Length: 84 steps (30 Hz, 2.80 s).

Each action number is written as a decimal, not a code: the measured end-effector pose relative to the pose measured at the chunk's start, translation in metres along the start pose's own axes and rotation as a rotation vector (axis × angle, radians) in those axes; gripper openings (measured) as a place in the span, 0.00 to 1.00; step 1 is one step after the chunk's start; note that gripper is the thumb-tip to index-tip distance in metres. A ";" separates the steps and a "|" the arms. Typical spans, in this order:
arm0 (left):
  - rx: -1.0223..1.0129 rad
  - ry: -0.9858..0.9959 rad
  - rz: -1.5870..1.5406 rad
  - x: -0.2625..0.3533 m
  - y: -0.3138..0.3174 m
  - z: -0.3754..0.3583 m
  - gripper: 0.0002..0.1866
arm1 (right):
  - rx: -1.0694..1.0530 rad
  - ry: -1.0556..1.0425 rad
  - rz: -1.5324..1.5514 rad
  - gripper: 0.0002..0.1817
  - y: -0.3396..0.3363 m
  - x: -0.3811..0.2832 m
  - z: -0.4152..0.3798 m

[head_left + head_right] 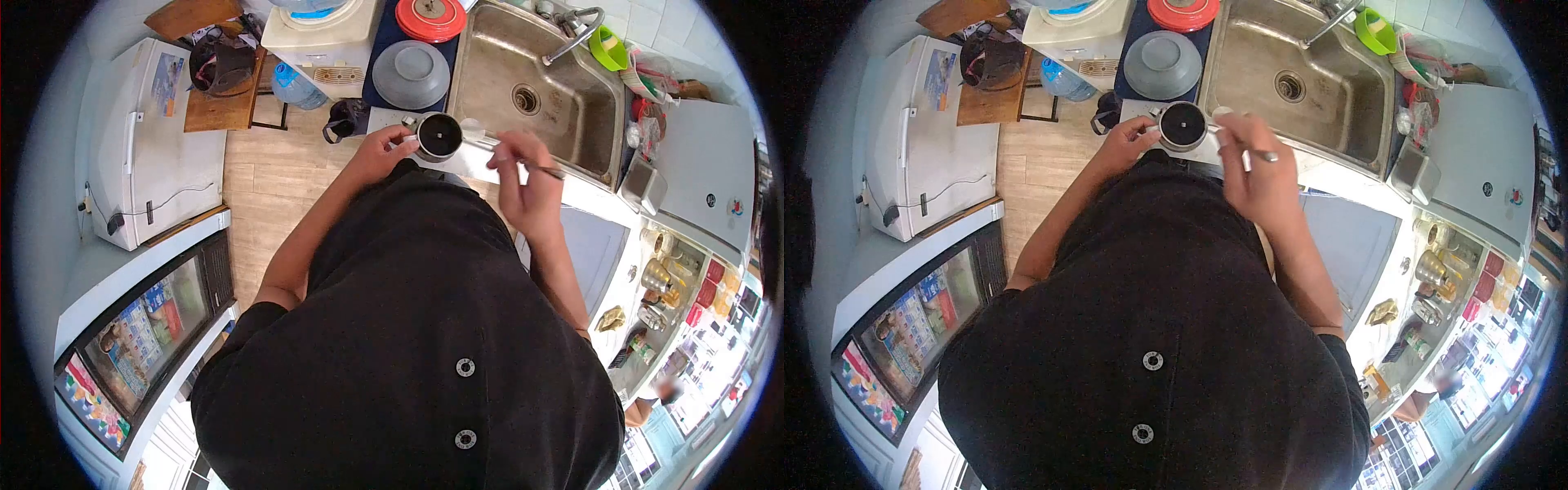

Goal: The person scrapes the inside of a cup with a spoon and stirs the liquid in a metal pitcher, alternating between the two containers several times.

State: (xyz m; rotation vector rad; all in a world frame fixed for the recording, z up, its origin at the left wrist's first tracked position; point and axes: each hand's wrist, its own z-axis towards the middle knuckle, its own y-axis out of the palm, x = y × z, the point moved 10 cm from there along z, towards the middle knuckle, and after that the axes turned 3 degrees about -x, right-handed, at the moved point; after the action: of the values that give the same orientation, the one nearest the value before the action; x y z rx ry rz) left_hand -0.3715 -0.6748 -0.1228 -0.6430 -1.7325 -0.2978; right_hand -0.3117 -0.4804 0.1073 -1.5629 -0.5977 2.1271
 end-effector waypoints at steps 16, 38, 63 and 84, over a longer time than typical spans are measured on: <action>0.006 0.009 -0.028 -0.006 0.002 0.000 0.17 | 0.131 0.100 0.092 0.09 -0.011 0.015 0.002; -0.008 0.026 -0.022 -0.009 0.004 0.001 0.17 | -0.022 -0.090 0.118 0.11 0.011 -0.012 -0.005; -0.012 0.014 -0.016 -0.011 0.002 0.003 0.18 | -0.053 -0.171 0.091 0.13 0.007 -0.012 -0.015; -0.048 0.026 -0.017 0.000 0.003 -0.002 0.17 | -0.205 -0.146 0.026 0.12 0.009 0.010 -0.004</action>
State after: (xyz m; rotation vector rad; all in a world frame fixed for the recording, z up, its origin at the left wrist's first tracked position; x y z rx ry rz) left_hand -0.3681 -0.6734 -0.1225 -0.6572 -1.7112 -0.3587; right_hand -0.3110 -0.4815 0.0932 -1.5346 -0.8742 2.2738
